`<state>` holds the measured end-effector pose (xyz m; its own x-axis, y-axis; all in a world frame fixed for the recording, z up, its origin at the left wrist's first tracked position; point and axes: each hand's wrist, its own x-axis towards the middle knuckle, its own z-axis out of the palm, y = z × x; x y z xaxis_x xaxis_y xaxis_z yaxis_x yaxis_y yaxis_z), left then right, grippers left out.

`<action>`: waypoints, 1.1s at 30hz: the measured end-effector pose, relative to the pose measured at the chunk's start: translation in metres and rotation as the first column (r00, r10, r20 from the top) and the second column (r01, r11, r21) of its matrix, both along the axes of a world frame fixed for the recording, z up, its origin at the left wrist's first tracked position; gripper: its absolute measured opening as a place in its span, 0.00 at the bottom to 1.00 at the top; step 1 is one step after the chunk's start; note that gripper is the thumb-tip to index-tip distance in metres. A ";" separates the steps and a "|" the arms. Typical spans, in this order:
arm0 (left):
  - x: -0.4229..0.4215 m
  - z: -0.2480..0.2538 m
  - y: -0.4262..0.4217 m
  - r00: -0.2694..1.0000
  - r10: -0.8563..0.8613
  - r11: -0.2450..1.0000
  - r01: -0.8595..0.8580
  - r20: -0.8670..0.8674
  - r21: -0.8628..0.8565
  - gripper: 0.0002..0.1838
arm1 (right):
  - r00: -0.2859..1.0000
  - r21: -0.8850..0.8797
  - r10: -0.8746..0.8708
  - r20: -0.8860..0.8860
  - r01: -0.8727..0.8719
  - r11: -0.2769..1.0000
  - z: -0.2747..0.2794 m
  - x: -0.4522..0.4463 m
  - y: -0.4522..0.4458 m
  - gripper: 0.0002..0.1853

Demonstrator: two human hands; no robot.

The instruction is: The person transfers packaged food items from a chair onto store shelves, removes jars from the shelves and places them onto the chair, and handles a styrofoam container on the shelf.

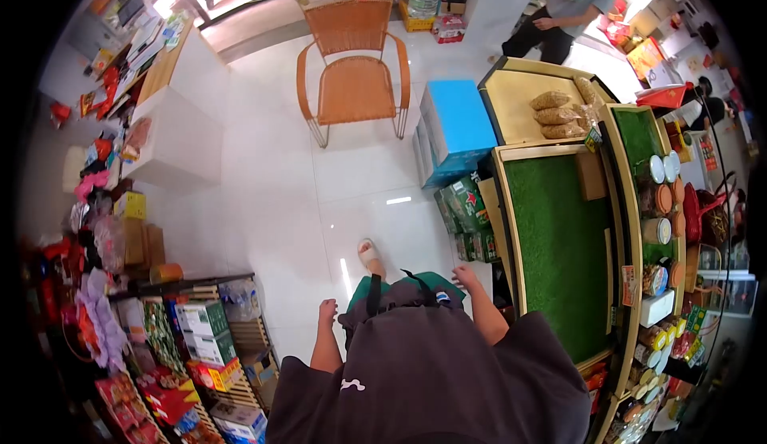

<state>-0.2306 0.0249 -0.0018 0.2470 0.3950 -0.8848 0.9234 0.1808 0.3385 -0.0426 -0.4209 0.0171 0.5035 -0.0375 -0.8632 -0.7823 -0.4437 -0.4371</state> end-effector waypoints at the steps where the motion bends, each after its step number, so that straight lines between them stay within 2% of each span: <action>1: 0.024 -0.003 0.019 1.000 -0.024 1.000 0.024 0.004 -0.004 0.20 | 0.998 -0.018 -0.051 -0.037 0.051 0.999 0.001 0.000 0.000 0.20; 3: 0.068 -0.007 0.047 0.968 -0.235 0.972 0.233 0.091 0.040 0.20 | 0.988 -0.053 -0.135 -0.071 0.132 0.990 0.004 0.000 0.001 0.20; 4: 0.091 -0.004 0.055 0.960 -0.268 0.963 0.266 0.084 0.036 0.20 | 0.986 -0.067 -0.166 -0.016 0.165 0.984 0.007 0.002 0.003 0.20; 6: 0.148 0.004 0.070 0.923 -0.315 0.949 0.304 0.220 0.080 0.19 | 0.967 -0.076 -0.257 0.004 0.256 0.964 0.016 0.012 0.011 0.19; 7: 0.177 0.012 0.073 0.910 -0.350 0.937 0.340 0.221 0.085 0.19 | 0.956 -0.072 -0.293 0.006 0.293 0.953 0.015 0.021 0.015 0.19; 9: 0.223 0.026 0.070 0.901 -0.323 0.945 0.323 0.290 0.052 0.18 | 0.938 -0.081 -0.343 0.041 0.345 0.935 0.013 0.033 0.022 0.19; 13: 0.296 0.033 0.058 0.863 -0.429 0.896 0.444 0.267 0.006 0.18 | 0.927 -0.104 -0.374 0.036 0.375 0.921 0.003 0.067 0.040 0.18; 16: 0.337 0.032 0.044 0.793 -0.548 0.828 0.559 0.267 0.036 0.19 | 0.915 -0.089 -0.402 0.031 0.403 0.911 -0.006 0.097 0.057 0.17; 18: 0.359 0.027 0.036 0.765 -0.576 0.813 0.574 0.288 0.102 0.16 | 0.912 -0.081 -0.410 0.009 0.409 0.909 -0.012 0.121 0.063 0.17; 20: 0.385 0.041 0.027 0.759 -0.612 0.787 0.613 0.221 0.073 0.16 | 0.903 -0.073 -0.428 -0.017 0.426 0.902 -0.014 0.145 0.071 0.17; 22: 0.411 0.041 0.023 0.706 -0.675 0.732 0.678 0.214 0.068 0.17 | 0.898 -0.029 -0.437 0.058 0.439 0.898 -0.017 0.169 0.070 0.17; 25: 0.457 0.040 0.015 0.621 -0.763 0.640 0.764 0.176 0.081 0.17 | 0.834 0.064 -0.527 0.164 0.525 0.849 -0.017 0.206 0.062 0.17; 27: 0.488 0.042 0.001 0.623 -0.759 0.645 0.759 0.188 0.090 0.17 | 0.791 0.084 -0.577 0.205 0.573 0.815 -0.009 0.218 0.060 0.17; 29: 0.521 0.043 -0.021 0.547 -0.818 0.568 0.817 0.179 0.100 0.17 | 0.683 0.148 -0.664 0.305 0.655 0.741 -0.002 0.223 0.046 0.18; 30: 0.537 0.041 -0.032 0.501 -0.849 0.522 0.844 0.169 0.119 0.17 | 0.655 0.137 -0.689 0.310 0.687 0.714 0.005 0.221 0.038 0.18; 33: 0.579 0.029 -0.070 0.338 -0.910 0.376 0.917 0.240 0.132 0.17 | 0.495 0.131 -0.853 0.165 0.846 0.517 0.019 0.198 0.024 0.20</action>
